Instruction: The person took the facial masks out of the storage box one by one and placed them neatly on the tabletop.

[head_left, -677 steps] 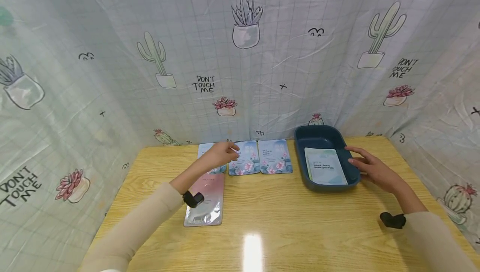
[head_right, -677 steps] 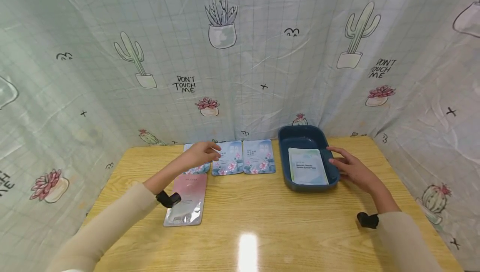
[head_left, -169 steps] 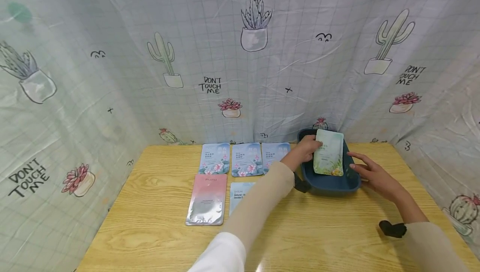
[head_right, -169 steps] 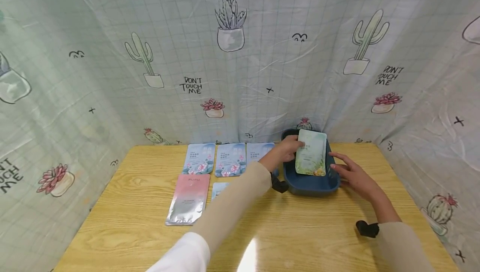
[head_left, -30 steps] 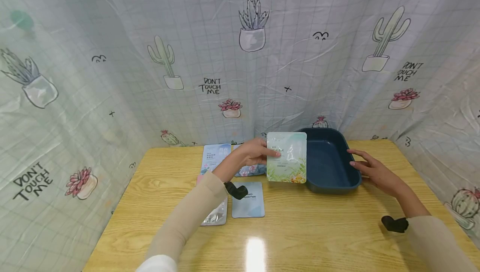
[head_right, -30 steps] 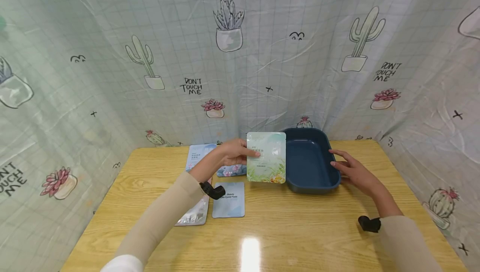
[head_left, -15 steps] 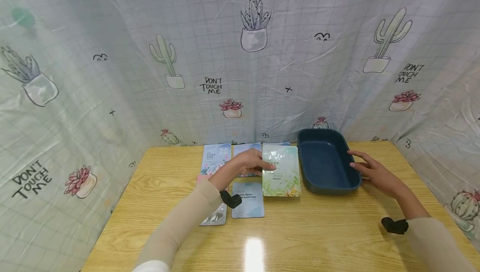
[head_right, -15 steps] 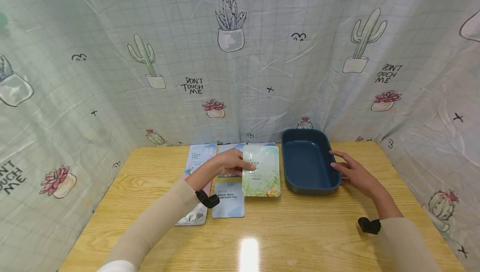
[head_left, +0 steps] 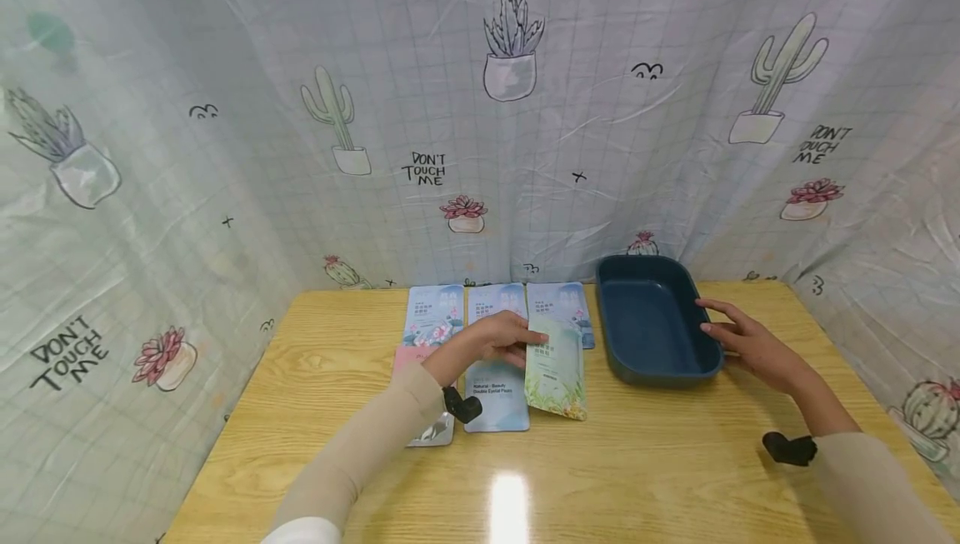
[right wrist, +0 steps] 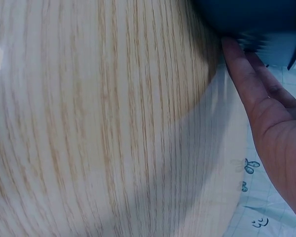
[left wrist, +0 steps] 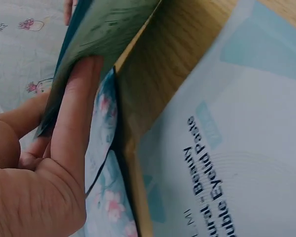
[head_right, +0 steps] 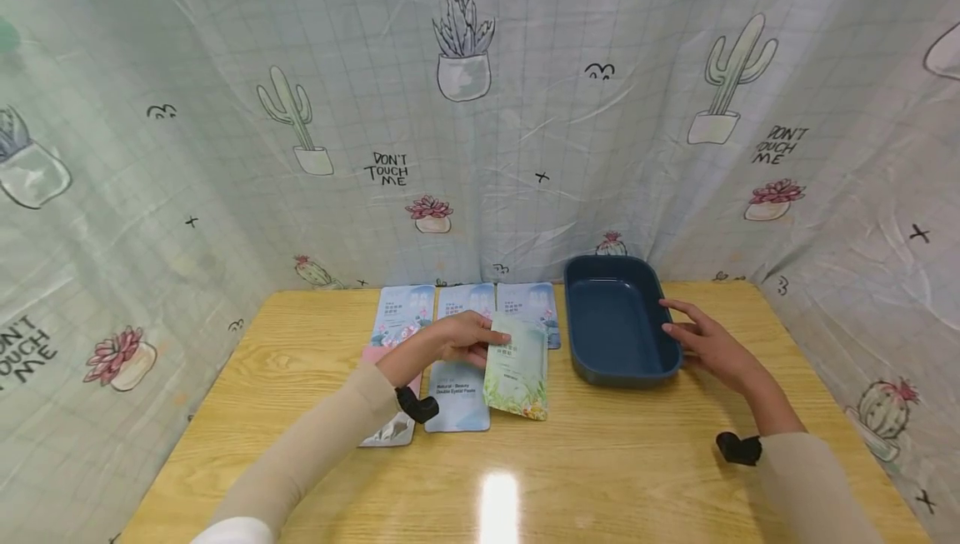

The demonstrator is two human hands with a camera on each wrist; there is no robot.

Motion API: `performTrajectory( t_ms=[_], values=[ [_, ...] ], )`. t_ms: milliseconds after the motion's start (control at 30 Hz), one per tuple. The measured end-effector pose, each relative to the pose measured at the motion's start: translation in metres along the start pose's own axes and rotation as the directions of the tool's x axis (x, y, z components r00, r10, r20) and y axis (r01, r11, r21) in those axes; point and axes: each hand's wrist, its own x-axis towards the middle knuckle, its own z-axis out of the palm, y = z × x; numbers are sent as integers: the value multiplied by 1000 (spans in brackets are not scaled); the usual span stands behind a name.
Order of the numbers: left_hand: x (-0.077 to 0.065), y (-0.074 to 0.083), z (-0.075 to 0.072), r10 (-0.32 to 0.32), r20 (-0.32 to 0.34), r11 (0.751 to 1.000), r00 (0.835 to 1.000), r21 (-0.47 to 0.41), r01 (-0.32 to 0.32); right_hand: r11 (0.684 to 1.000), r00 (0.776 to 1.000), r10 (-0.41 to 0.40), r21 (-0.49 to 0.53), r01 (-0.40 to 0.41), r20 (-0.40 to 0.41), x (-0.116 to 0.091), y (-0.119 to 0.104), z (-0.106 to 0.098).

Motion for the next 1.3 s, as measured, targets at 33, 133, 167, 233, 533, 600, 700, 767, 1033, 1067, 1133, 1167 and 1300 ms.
performTrajectory(
  t_ms=[33,133,167,233,533,600,700,767,1033,1067,1133,1167,1300],
  values=[
    [2,-2,1,-6,5,1000,1000,-1,6,1000,1000,-1,0,1,1,0,0,0],
    [6,-7,4,-31,2,999,1000,9,31,1000,1000,1,3,-1,4,0,0,-1],
    [8,-8,5,-30,-6,999,1000,18,30,1000,1000,2,4,-2,4,0,0,-1],
    [10,-11,8,-36,-24,999,999,25,37,1000,1000,2,3,-2,3,0,0,-1],
    [11,-25,21,-70,-150,994,986,67,81,1000,1000,-6,5,5,6,1,-1,2],
    [11,-28,23,-72,-158,995,985,59,83,1000,1000,-8,4,8,5,0,-2,3],
    [9,-30,24,-79,-142,997,987,7,80,1000,1000,-5,-20,5,2,0,-4,4],
    [8,-31,24,-76,-123,997,990,-32,72,999,1000,4,-46,-4,0,1,-6,4],
    [2,-34,24,-41,-82,988,996,-153,28,983,1000,22,-180,-25,-18,4,-10,-1],
    [1,-33,23,-43,-90,990,995,-140,30,982,999,23,-187,-27,-23,4,-11,-1],
    [0,-32,22,-31,-103,994,994,-103,20,980,999,21,-195,-27,-30,4,-12,-3],
    [-1,-31,21,-21,-113,997,993,-73,12,980,999,21,-197,-27,-33,4,-12,-4],
    [-3,-29,18,66,-136,996,988,69,-57,978,999,14,-207,-22,-38,3,-14,-6]
  ],
)
